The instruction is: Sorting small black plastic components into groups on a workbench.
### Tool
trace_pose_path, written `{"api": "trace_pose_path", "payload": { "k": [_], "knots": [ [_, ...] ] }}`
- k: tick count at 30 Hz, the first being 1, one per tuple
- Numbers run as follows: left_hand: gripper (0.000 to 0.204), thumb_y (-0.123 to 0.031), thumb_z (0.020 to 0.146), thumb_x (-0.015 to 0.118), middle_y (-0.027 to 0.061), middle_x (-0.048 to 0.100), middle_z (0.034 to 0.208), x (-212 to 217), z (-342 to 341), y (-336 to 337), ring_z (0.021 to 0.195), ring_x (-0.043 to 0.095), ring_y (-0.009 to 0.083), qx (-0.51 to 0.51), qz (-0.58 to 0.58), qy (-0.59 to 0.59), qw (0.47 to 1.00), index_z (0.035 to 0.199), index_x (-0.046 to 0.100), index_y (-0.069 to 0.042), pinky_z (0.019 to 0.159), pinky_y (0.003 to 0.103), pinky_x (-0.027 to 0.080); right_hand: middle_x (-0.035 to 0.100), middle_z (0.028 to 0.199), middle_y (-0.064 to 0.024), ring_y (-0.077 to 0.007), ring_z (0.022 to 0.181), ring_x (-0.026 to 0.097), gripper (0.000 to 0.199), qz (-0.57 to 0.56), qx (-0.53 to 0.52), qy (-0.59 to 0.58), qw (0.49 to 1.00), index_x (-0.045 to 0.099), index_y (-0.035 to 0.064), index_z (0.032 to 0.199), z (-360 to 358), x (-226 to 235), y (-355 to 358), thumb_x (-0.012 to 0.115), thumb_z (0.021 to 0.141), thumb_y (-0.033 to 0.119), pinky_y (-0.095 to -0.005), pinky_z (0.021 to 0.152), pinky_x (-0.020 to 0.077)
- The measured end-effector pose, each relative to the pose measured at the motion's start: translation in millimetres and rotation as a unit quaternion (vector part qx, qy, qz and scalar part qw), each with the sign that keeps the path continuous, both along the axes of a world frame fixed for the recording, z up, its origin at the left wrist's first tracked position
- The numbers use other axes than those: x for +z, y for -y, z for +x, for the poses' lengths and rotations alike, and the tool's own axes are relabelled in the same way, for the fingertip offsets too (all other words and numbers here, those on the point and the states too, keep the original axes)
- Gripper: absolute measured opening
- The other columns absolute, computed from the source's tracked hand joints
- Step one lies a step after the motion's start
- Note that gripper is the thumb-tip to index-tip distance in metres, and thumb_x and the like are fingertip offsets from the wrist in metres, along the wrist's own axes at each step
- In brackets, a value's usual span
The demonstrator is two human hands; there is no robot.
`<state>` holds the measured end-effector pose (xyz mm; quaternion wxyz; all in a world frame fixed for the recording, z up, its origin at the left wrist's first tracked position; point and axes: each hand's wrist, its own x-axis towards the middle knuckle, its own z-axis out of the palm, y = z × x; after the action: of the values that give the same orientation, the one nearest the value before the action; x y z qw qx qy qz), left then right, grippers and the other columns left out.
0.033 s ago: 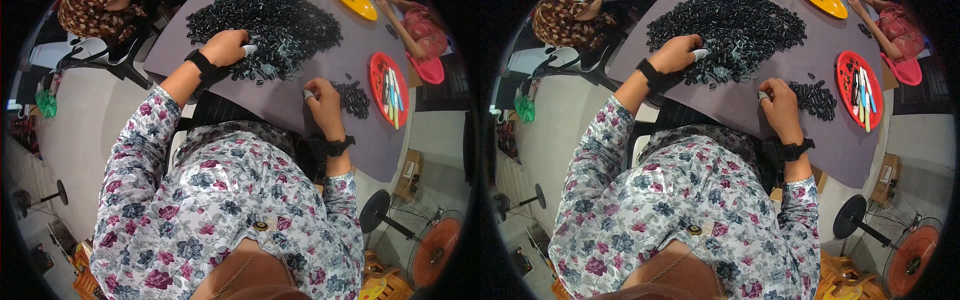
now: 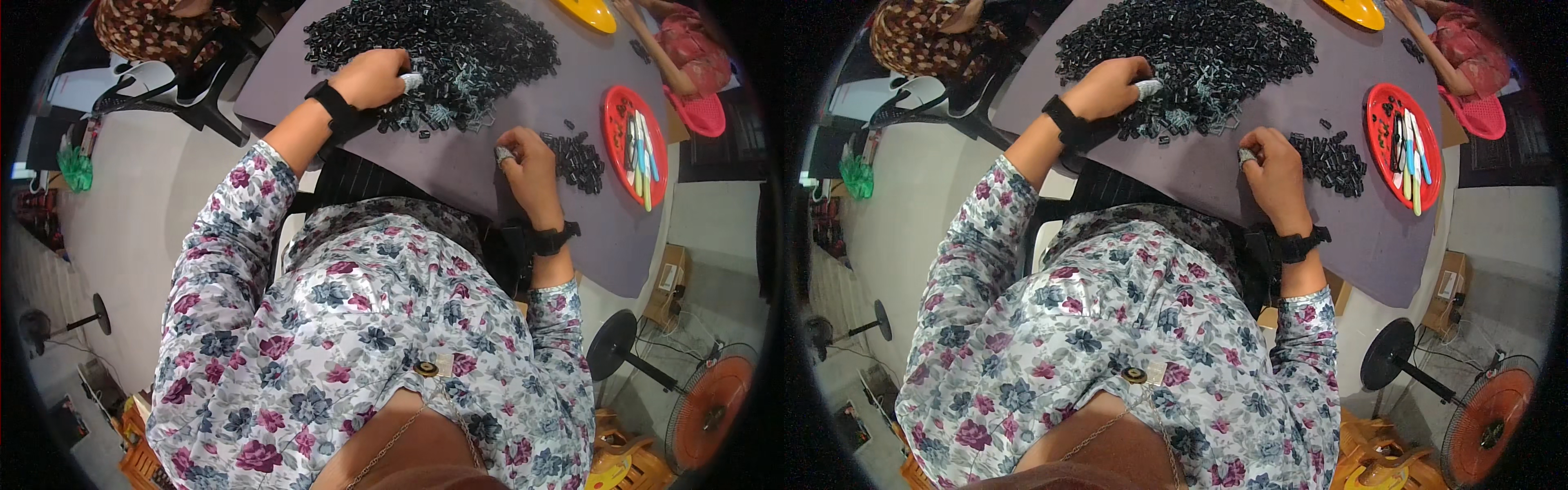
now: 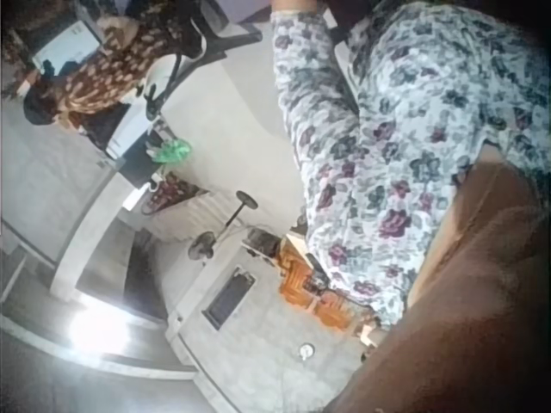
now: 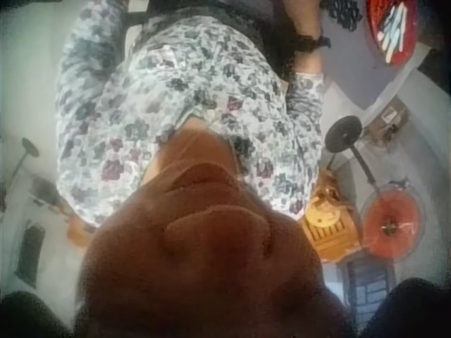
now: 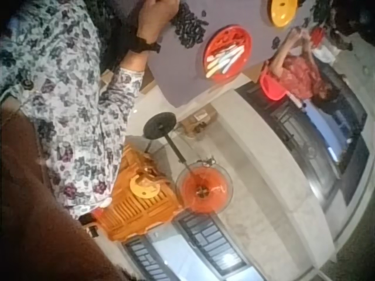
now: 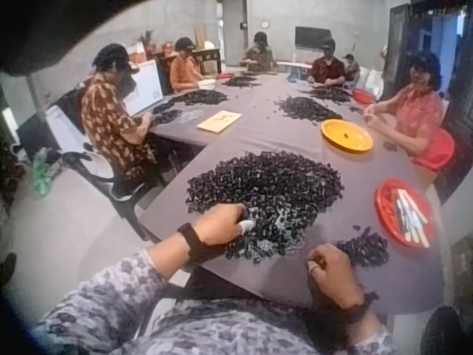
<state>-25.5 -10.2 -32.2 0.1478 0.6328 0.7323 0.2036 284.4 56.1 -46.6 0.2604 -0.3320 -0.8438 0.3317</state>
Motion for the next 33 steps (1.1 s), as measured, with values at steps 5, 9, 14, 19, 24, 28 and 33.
{"api": "trace_pose_path", "payload": {
  "k": [5, 9, 14, 19, 24, 28, 33],
  "knots": [
    [0.03, -0.01, 0.091, 0.064, 0.0171, 0.072, 0.093, 14, 22, 4, 0.079, 0.07, 0.0283, -0.036, 0.011, 0.044, 0.998, 0.119, 0.065, 0.0, 0.074, 0.039, 0.055, 0.063, 0.087, -0.013, -0.0274, 0.075, 0.063, 0.019, -0.004, 0.003, -0.001, 1.0, 0.065, -0.0004, 0.096, 0, 2, 0, 0.063, 0.077, -0.003, -0.0366, 0.072, 0.0516],
    [0.038, -0.006, 0.091, 0.063, 0.0106, 0.07, 0.096, 20, 17, 20, 0.068, 0.064, 0.0193, -0.063, 0.116, 0.058, 0.989, 0.129, 0.062, -0.003, 0.063, 0.034, 0.053, 0.062, 0.087, -0.0132, -0.0273, 0.074, 0.063, 0.019, -0.001, 0.007, -0.014, 1.0, 0.064, -0.0005, 0.095, -1, 0, 0, 0.063, 0.077, -0.004, -0.0359, 0.071, 0.0515],
    [0.047, -0.01, 0.086, 0.074, 0.0082, 0.066, 0.107, 23, -12, 70, 0.078, 0.06, 0.0143, 0.065, 0.085, 0.093, 0.99, 0.131, 0.063, -0.006, 0.068, 0.029, 0.051, 0.064, 0.089, -0.0121, -0.0245, 0.074, 0.063, 0.02, -0.041, -0.002, -0.027, 0.999, 0.065, -0.0009, 0.097, 3, -4, -3, 0.063, 0.077, -0.005, -0.0345, 0.07, 0.0518],
    [0.059, -0.003, 0.074, 0.072, 0.0199, 0.068, 0.109, -10, -24, 97, 0.087, 0.07, 0.0325, 0.042, 0.053, 0.097, 0.993, 0.132, 0.061, -0.001, 0.075, 0.038, 0.056, 0.066, 0.091, -0.0122, -0.0231, 0.076, 0.065, 0.021, -0.068, 0.032, -0.034, 0.997, 0.066, -0.0014, 0.099, -4, 6, 1, 0.063, 0.078, -0.004, -0.0341, 0.07, 0.0522],
    [0.048, 0.005, 0.073, 0.062, 0.0193, 0.067, 0.083, -4, -3, 75, 0.062, 0.067, 0.0304, 0.0, 0.033, 0.137, 0.99, 0.12, 0.063, 0.002, 0.059, 0.039, 0.053, 0.063, 0.089, -0.0114, -0.0236, 0.08, 0.065, 0.021, -0.051, 0.189, -0.035, 0.98, 0.063, -0.0005, 0.097, -49, 16, 32, 0.064, 0.077, -0.006, -0.0336, 0.072, 0.0525],
    [0.037, 0.006, 0.074, 0.061, 0.0231, 0.068, 0.084, -2, 15, 59, 0.071, 0.07, 0.0358, -0.011, 0.026, 0.102, 0.994, 0.111, 0.065, 0.004, 0.064, 0.043, 0.055, 0.06, 0.087, -0.0107, -0.0242, 0.08, 0.064, 0.024, -0.013, 0.274, -0.024, 0.961, 0.062, 0.0006, 0.096, -83, 8, 35, 0.064, 0.074, -0.009, -0.0332, 0.073, 0.0524],
    [0.036, 0.005, 0.075, 0.06, 0.027, 0.07, 0.092, 7, 35, 45, 0.085, 0.07, 0.0424, 0.025, 0.009, 0.094, 0.995, 0.11, 0.065, 0.005, 0.072, 0.046, 0.056, 0.062, 0.089, -0.0111, -0.0278, 0.082, 0.065, 0.022, 0.04, 0.214, -0.026, 0.976, 0.064, 0.0023, 0.096, -92, -5, 11, 0.064, 0.076, -0.007, -0.0368, 0.074, 0.0525]
  ]
}}
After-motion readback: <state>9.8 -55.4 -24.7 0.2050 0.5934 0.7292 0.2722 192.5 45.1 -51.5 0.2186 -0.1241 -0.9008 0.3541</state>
